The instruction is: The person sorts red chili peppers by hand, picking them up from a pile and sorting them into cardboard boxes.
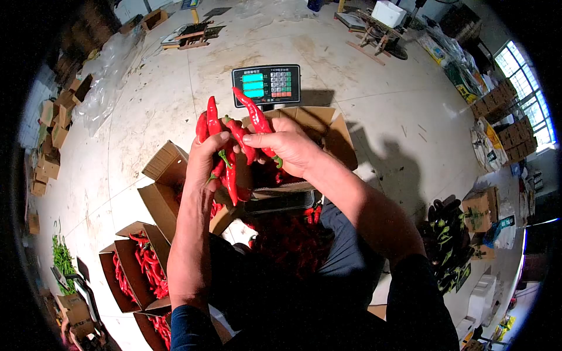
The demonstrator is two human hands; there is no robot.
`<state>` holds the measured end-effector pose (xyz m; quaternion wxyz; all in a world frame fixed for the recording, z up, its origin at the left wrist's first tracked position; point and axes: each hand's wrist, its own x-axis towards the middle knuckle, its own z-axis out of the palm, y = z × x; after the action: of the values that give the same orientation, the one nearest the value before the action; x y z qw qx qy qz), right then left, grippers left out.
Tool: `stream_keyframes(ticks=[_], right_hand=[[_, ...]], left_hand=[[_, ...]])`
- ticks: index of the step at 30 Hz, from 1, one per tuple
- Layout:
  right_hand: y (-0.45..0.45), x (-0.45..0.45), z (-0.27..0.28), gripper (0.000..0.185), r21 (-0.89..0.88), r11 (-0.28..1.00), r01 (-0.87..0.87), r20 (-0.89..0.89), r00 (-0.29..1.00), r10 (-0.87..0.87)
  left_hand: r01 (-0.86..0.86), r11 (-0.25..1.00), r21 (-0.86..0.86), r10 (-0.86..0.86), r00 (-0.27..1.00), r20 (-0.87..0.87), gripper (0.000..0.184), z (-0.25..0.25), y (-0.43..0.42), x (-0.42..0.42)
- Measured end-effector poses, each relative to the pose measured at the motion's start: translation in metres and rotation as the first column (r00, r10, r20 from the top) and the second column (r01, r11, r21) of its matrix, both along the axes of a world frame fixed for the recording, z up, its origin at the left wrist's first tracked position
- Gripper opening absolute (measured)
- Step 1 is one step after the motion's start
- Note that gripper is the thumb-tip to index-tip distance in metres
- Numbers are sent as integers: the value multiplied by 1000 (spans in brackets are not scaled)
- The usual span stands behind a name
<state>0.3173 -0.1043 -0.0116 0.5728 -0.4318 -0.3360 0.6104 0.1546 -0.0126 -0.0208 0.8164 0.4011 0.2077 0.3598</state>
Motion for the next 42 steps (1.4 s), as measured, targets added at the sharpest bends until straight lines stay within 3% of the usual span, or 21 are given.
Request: stream_keyframes(ticks=[6, 12, 16, 19, 26, 30, 36, 39, 42], right_hand=[[-6, 3, 0, 20, -90, 989, -118, -168, 981, 101], [-7, 3, 2, 21, -133, 991, -17, -28, 1000, 14], [-6, 9, -2, 23, -95, 990, -101, 25, 994, 104], [-7, 8, -2, 24, -77, 992, -102, 27, 994, 104], [-7, 5, 3, 25, -37, 996, -78, 24, 997, 78], [-8, 5, -2, 24, 3, 999, 36, 25, 999, -36], [-8, 14, -5, 29, -70, 998, 3, -1, 1000, -3], [-11, 15, 0, 25, -77, 996, -55, 9, 998, 56], [-11, 16, -4, 21, -63, 998, -8, 59, 998, 12]], left_hand=[[-1, 999, 33, 0, 999, 37, 14, -6, 0, 1], [-86, 988, 126, 104, 984, -145, 8, 3, -2, 3], [-45, 976, 214, 91, 972, -215, 12, 8, -7, 3], [13, 987, 161, 18, 983, -185, 13, 10, -6, 1], [-58, 993, 105, 65, 996, -64, 14, -1, 2, -1], [-3, 990, 143, 25, 988, -150, 20, -3, 5, -7], [25, 988, 151, 0, 987, -163, 19, -3, 0, -4], [43, 991, 127, -25, 990, -142, 13, 2, -2, -2], [44, 992, 118, -26, 988, -151, 12, 3, -3, -2]])
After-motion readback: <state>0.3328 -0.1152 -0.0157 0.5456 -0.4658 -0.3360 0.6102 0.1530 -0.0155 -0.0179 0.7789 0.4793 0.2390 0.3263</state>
